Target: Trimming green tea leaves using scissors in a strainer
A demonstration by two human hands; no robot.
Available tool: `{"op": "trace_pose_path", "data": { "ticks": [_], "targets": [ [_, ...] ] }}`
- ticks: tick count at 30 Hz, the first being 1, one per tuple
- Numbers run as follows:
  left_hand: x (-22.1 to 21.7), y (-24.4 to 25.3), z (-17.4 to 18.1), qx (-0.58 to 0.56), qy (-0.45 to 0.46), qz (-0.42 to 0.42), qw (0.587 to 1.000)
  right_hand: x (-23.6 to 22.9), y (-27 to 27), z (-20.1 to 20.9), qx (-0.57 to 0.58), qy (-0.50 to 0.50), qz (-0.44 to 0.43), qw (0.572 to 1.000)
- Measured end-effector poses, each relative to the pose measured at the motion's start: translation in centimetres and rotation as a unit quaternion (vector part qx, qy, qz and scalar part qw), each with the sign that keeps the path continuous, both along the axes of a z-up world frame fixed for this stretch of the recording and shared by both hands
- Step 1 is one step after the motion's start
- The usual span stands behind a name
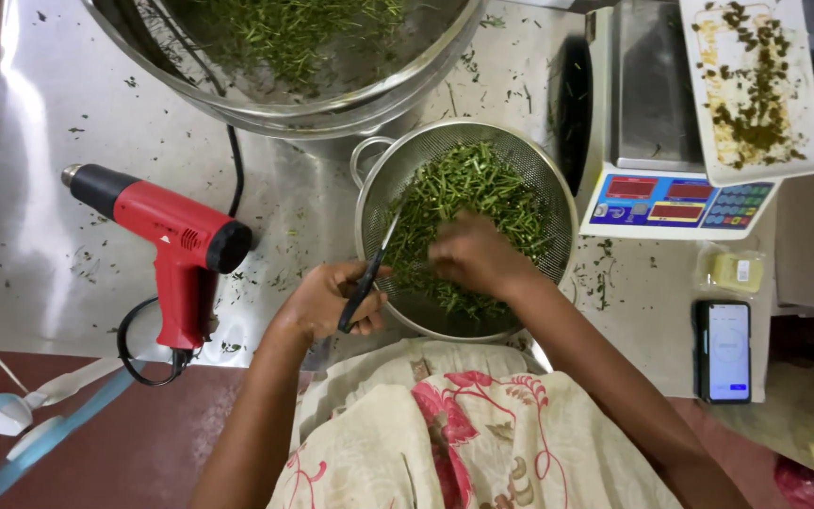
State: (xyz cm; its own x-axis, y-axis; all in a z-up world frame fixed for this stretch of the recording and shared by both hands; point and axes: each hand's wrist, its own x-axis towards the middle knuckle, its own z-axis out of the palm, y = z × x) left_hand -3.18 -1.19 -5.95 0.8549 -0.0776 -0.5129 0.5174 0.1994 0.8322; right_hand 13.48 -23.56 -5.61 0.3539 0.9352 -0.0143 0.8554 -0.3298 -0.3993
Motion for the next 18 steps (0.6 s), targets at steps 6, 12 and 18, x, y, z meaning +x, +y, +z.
{"op": "trace_pose_path", "data": {
  "ticks": [6, 12, 18],
  "targets": [
    [0.0, 0.0, 0.2, -0.023, -0.007, 0.011, 1.0, -3.2, -2.5, 0.9, -0.099, 0.031, 0.058, 0.993],
    [-0.1, -0.2, 0.5, -0.01, 0.003, 0.003, 1.0, -2.0, -3.8, 0.6, 0.125, 0.119, -0.113, 0.978],
    [0.0, -1.3, 1.8, 0.276, 0.014, -0.074, 0.958, -2.4, -3.7, 5.3, 0.245, 0.407, -0.315, 0.822]
  ]
}}
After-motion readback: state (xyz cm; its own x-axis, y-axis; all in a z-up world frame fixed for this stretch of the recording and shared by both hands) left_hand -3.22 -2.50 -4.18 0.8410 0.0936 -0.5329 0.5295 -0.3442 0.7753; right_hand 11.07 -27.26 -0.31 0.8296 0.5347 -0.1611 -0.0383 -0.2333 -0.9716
